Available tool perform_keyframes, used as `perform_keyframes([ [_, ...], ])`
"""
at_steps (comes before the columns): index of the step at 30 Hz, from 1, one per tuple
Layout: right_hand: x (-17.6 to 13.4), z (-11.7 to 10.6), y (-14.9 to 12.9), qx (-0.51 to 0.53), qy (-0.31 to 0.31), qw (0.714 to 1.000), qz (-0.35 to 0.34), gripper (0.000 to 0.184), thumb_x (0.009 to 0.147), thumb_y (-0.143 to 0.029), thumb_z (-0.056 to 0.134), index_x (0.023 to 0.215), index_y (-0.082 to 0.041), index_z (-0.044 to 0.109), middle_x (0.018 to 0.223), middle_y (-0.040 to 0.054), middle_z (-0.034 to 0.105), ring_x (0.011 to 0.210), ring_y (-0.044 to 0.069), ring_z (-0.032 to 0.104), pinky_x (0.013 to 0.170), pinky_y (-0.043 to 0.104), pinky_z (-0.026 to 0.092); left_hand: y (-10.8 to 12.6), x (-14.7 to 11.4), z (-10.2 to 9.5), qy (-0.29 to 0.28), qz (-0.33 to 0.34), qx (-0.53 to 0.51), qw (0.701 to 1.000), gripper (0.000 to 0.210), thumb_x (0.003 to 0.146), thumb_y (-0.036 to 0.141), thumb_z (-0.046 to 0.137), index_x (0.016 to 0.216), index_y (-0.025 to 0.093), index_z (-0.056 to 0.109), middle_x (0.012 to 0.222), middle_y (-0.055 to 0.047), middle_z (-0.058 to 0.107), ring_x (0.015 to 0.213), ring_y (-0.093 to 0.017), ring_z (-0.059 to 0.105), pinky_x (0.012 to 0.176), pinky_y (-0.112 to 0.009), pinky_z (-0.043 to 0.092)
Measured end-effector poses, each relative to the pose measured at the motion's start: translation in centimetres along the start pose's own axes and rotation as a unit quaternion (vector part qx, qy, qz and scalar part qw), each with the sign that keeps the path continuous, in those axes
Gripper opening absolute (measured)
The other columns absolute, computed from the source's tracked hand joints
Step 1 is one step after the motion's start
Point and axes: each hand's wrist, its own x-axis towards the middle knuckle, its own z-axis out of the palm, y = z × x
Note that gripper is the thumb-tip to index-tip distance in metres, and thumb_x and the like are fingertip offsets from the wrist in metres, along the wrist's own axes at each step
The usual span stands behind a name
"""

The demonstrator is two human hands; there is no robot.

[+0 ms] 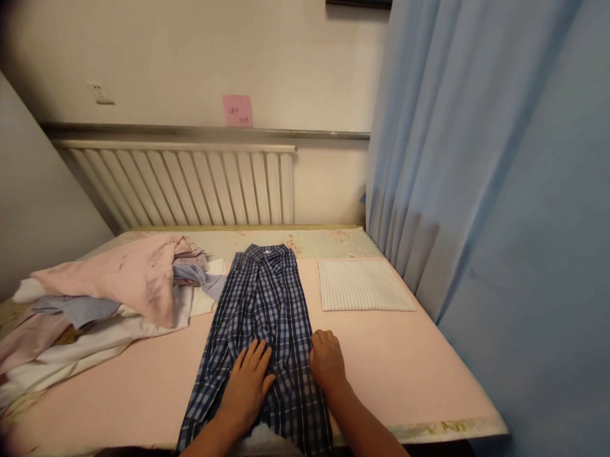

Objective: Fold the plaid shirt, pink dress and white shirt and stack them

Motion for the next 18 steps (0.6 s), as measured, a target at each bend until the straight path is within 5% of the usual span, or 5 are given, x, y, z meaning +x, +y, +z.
perform_keyframes([
  [7,0.06,0.02,0.1,0.005,-0.001,1.0,0.002,0.021,0.078,0.001,0.044,0.079,-0.019,0.05,0.085,0.0024,0.053,0.083,0.019,0.043,0.077,0.031,0.031,0.9,0.7,0.41,-0.037,0.012,-0.012,0.999,0.051,0.092,0.034,0.044,0.14,0.019,0.044,0.148,-0.009,0.041,0.139,-0.027,0.033,0.112,-0.051,0.03],
  [18,0.17,0.12,0.31,-0.012,0.006,1.0,-0.006,0.02,0.075,0.0,0.046,0.078,-0.019,0.051,0.086,0.0029,0.053,0.084,0.019,0.042,0.076,0.031,0.03,0.87,0.47,0.69,-0.006,0.02,-0.003,1.0,0.049,0.094,0.037,0.041,0.139,0.019,0.046,0.147,-0.009,0.044,0.137,-0.026,0.036,0.112,-0.049,0.029],
])
